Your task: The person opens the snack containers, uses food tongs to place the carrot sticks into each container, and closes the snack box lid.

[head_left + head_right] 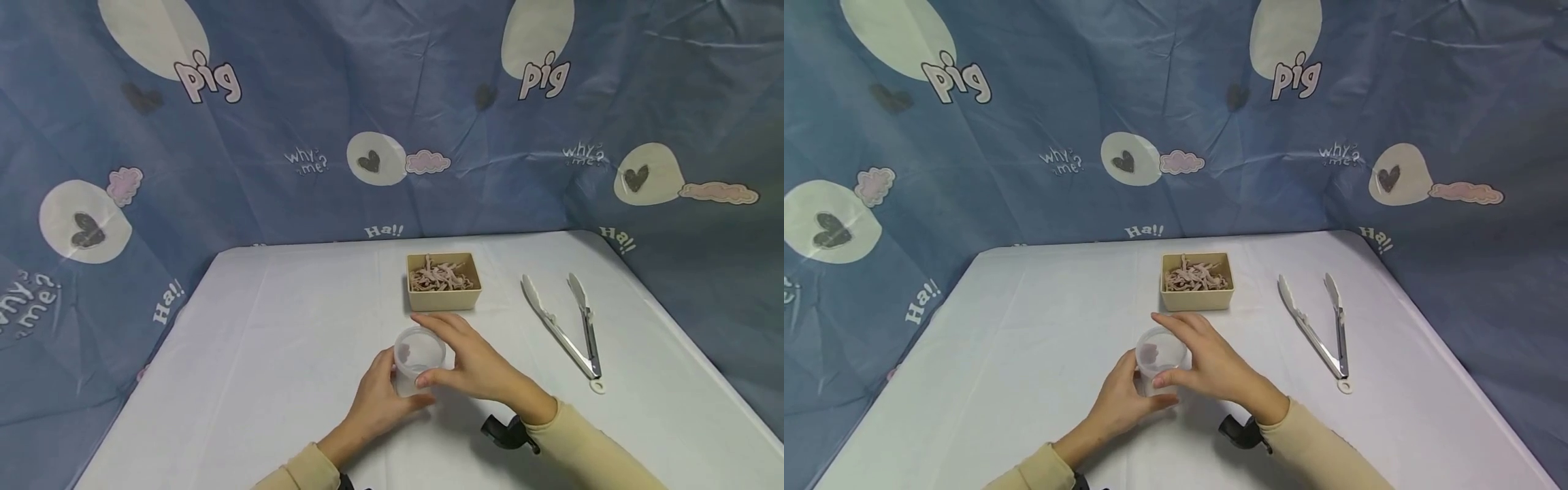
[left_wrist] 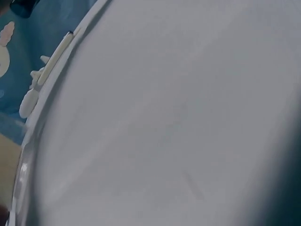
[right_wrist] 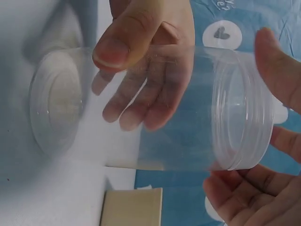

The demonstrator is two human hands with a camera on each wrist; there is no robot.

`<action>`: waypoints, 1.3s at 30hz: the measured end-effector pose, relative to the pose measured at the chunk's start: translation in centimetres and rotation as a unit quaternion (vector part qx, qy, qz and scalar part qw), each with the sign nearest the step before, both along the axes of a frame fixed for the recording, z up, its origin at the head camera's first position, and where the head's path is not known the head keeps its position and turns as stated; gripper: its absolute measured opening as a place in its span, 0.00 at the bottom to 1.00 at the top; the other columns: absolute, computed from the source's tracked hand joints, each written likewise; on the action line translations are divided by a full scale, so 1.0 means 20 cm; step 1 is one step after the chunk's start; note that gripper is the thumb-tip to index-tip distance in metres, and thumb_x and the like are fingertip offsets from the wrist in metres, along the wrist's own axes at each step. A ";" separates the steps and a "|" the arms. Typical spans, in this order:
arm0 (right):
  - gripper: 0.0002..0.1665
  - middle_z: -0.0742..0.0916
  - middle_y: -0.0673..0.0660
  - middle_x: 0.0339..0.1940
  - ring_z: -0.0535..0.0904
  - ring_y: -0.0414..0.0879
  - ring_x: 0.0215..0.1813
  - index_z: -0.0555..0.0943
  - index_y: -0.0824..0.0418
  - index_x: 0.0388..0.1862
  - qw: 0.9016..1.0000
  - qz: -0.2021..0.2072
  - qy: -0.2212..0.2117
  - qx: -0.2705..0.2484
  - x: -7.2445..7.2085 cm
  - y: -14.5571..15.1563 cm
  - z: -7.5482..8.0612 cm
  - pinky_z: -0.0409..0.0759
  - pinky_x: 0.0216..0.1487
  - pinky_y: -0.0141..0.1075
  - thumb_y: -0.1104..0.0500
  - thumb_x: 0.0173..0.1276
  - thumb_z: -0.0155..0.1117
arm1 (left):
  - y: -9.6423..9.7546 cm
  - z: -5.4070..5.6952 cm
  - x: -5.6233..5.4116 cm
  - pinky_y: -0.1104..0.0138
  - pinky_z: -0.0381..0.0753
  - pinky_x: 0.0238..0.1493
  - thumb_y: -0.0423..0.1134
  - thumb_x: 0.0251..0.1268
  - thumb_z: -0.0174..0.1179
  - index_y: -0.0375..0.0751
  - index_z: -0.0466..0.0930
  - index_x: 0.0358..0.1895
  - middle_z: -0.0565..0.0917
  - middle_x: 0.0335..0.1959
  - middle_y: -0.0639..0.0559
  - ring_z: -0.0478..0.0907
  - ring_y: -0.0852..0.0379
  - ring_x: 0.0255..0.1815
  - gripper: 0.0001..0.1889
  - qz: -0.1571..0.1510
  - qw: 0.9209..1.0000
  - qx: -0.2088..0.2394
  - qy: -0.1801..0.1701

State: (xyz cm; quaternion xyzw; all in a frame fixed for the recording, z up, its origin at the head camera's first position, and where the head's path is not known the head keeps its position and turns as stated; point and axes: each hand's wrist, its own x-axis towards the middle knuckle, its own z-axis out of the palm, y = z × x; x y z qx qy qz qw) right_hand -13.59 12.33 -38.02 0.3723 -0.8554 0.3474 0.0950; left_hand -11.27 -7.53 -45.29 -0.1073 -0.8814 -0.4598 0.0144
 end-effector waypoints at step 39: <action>0.45 0.74 0.57 0.70 0.67 0.52 0.72 0.66 0.52 0.74 0.997 0.081 -0.012 0.014 -0.02 -0.01 0.02 0.70 0.70 0.53 0.51 0.59 0.73 | -0.06 0.02 -0.04 0.52 0.80 0.59 0.53 0.42 0.78 0.43 0.67 0.67 0.78 0.60 0.48 0.77 0.50 0.60 0.46 -0.067 0.997 -0.006 -0.026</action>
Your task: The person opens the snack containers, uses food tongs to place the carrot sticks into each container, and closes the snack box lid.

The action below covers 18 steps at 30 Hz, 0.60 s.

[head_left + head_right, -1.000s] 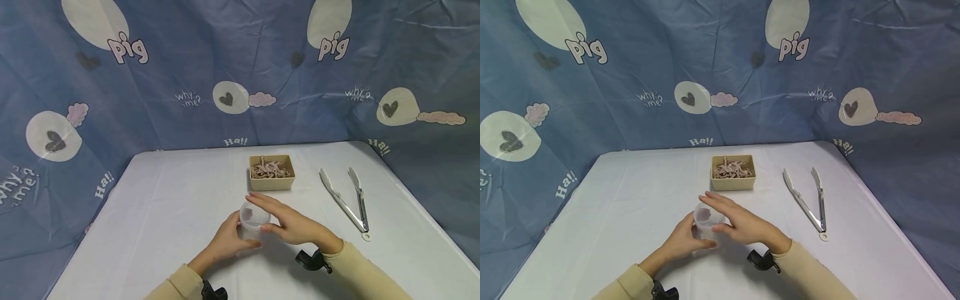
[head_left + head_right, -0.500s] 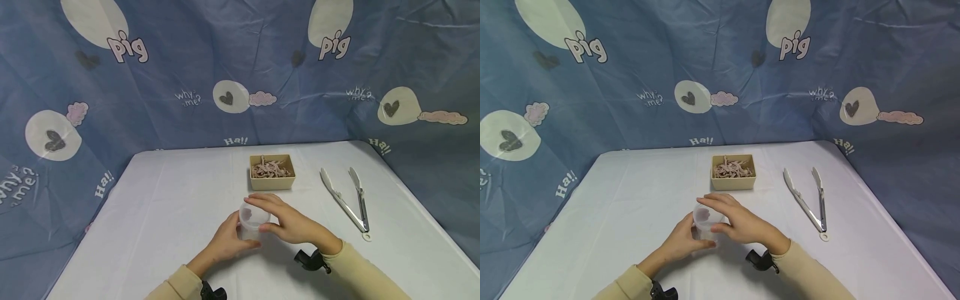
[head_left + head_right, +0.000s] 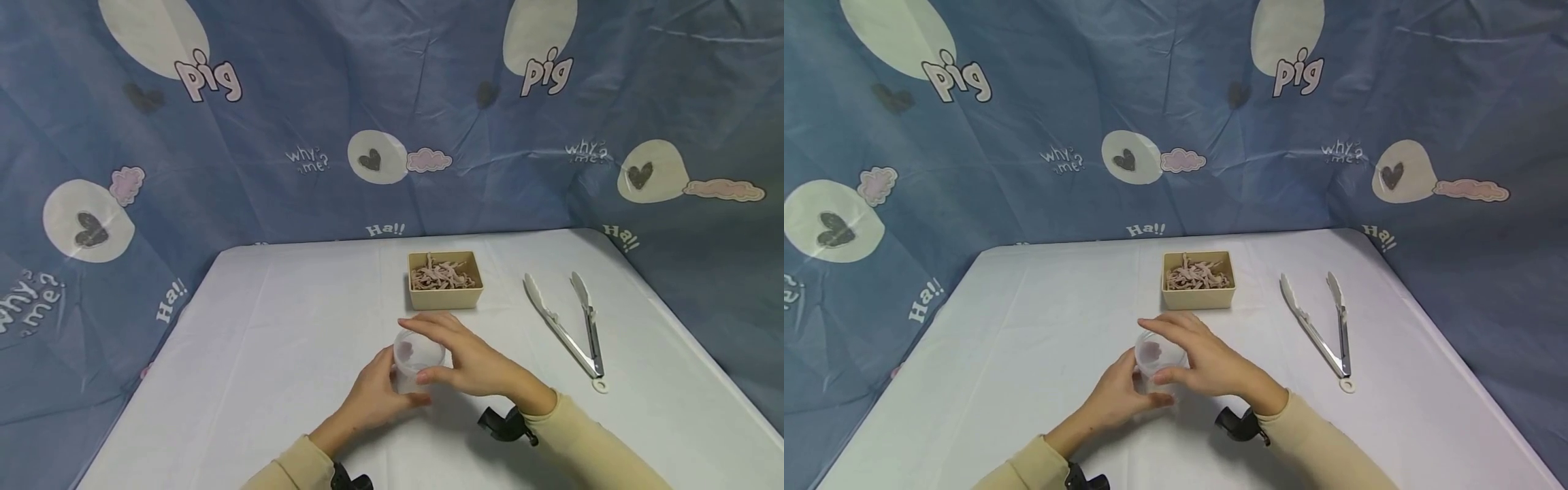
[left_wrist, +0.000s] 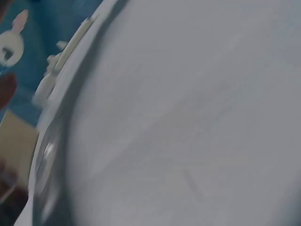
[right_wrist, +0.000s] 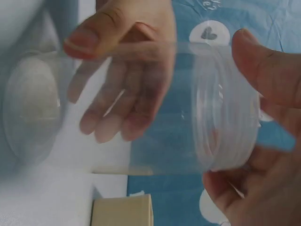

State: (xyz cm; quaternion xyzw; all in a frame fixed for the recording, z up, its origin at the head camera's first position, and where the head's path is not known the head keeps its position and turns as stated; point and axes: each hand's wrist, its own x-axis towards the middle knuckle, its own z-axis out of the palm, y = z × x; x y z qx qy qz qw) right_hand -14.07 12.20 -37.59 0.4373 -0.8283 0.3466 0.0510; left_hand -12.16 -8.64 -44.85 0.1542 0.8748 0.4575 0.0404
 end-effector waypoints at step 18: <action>0.46 0.76 0.55 0.68 0.67 0.49 0.69 0.68 0.51 0.73 0.999 0.002 0.051 0.005 -0.01 -0.03 0.01 0.71 0.67 0.50 0.51 0.55 0.76 | 0.02 0.01 0.01 0.54 0.80 0.57 0.54 0.41 0.78 0.40 0.68 0.67 0.78 0.61 0.45 0.77 0.49 0.60 0.47 0.028 1.000 -0.007 0.006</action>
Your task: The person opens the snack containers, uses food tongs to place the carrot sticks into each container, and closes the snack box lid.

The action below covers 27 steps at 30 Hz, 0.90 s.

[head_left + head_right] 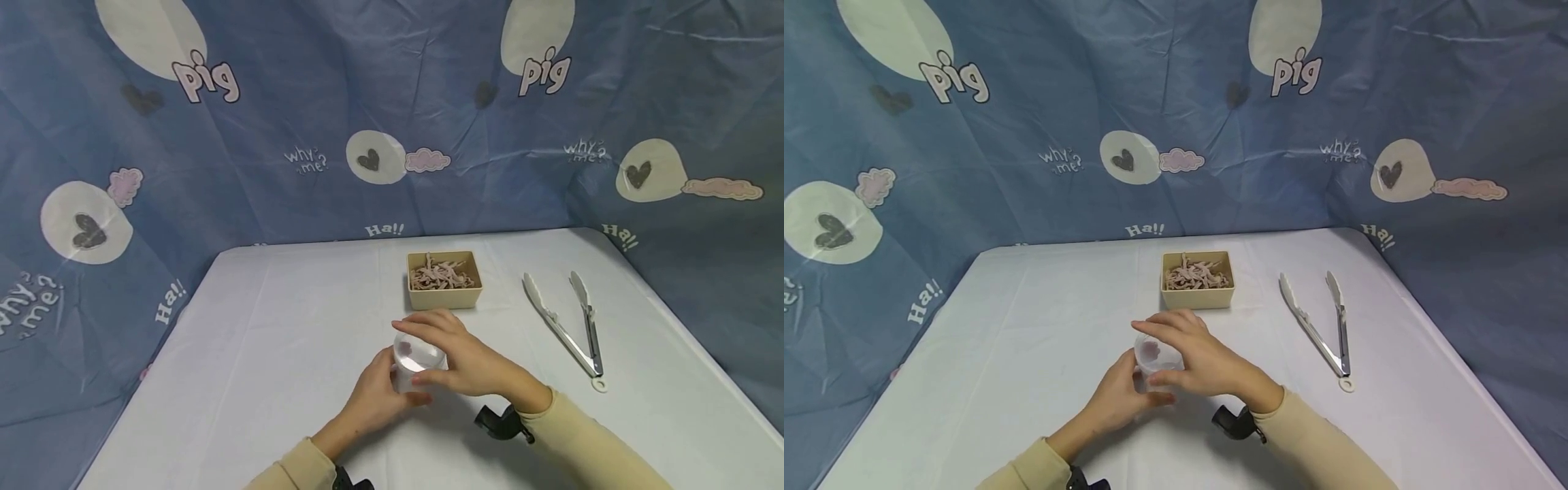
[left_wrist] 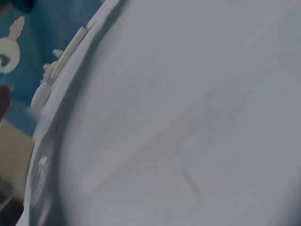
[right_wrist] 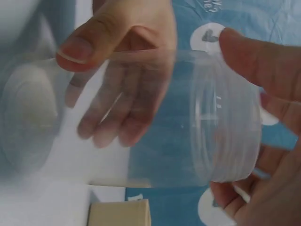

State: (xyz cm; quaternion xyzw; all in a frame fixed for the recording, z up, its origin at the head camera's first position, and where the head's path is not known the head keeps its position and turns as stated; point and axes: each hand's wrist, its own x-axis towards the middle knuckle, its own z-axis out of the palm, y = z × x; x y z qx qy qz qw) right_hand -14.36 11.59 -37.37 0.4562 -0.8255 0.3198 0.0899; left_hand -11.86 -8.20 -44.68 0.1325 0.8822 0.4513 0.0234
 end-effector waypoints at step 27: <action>0.22 0.80 0.60 0.57 0.80 0.53 0.54 0.72 0.49 0.30 0.971 -0.193 -0.096 0.102 0.08 0.42 -0.32 0.81 0.50 0.44 0.50 0.49 0.79 | -0.27 0.00 -0.13 0.47 0.77 0.63 0.49 0.49 0.76 0.34 0.62 0.70 0.74 0.63 0.36 0.74 0.39 0.64 0.48 0.150 0.989 0.007 -0.010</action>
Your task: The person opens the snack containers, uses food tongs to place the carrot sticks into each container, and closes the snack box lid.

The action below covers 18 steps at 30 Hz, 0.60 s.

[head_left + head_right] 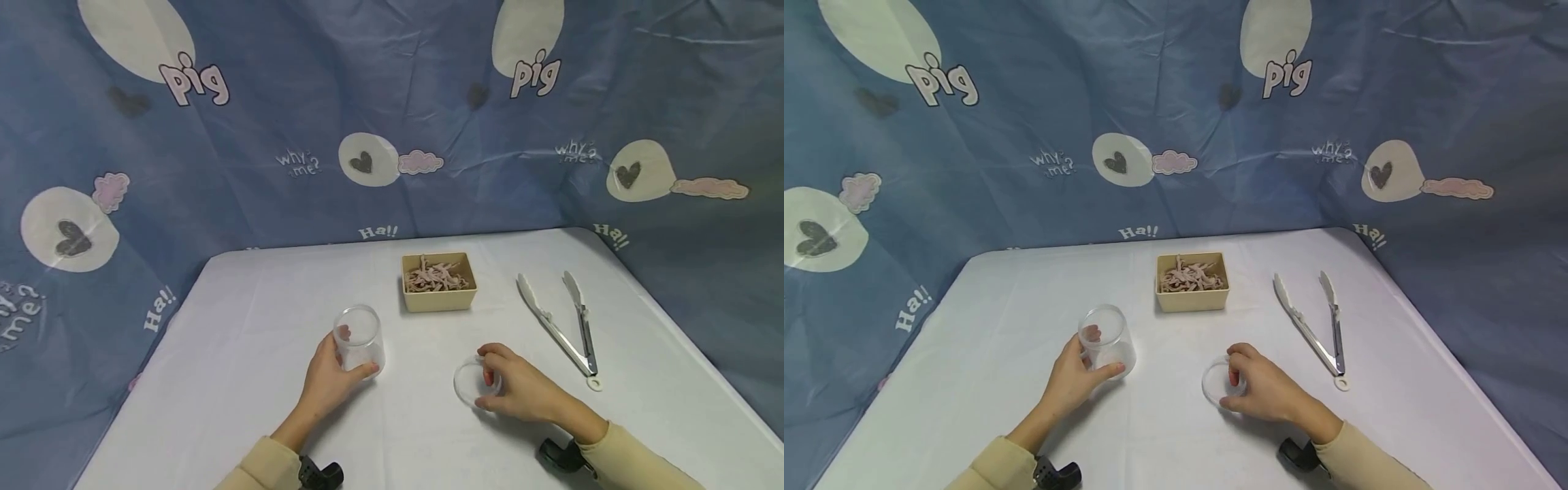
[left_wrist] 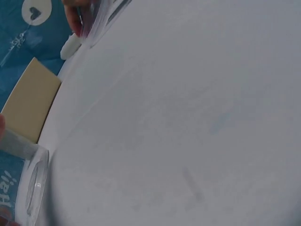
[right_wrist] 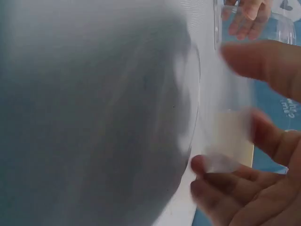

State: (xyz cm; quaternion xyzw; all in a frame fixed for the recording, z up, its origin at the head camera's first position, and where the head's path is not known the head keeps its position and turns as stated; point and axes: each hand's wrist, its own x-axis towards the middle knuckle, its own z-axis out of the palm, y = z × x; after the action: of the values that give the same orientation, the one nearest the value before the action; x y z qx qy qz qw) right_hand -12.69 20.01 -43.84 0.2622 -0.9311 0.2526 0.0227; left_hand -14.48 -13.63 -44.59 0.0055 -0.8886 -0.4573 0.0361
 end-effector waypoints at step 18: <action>0.55 0.67 0.92 0.55 0.65 0.85 0.54 0.50 0.73 0.74 0.936 -0.329 -0.088 0.095 -0.24 0.44 0.05 0.72 0.41 0.68 0.41 0.65 0.65 | -0.01 0.01 0.11 0.49 0.75 0.67 0.48 0.45 0.78 0.36 0.61 0.71 0.72 0.65 0.37 0.70 0.40 0.68 0.49 -0.013 0.999 0.017 -0.026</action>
State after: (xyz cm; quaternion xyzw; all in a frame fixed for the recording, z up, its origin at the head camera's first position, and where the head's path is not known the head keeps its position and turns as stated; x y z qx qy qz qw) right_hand -17.46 28.87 -42.85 -0.0810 -0.9832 0.1637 -0.0021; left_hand -12.29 -13.90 -44.33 0.0062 -0.8812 -0.4727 0.0068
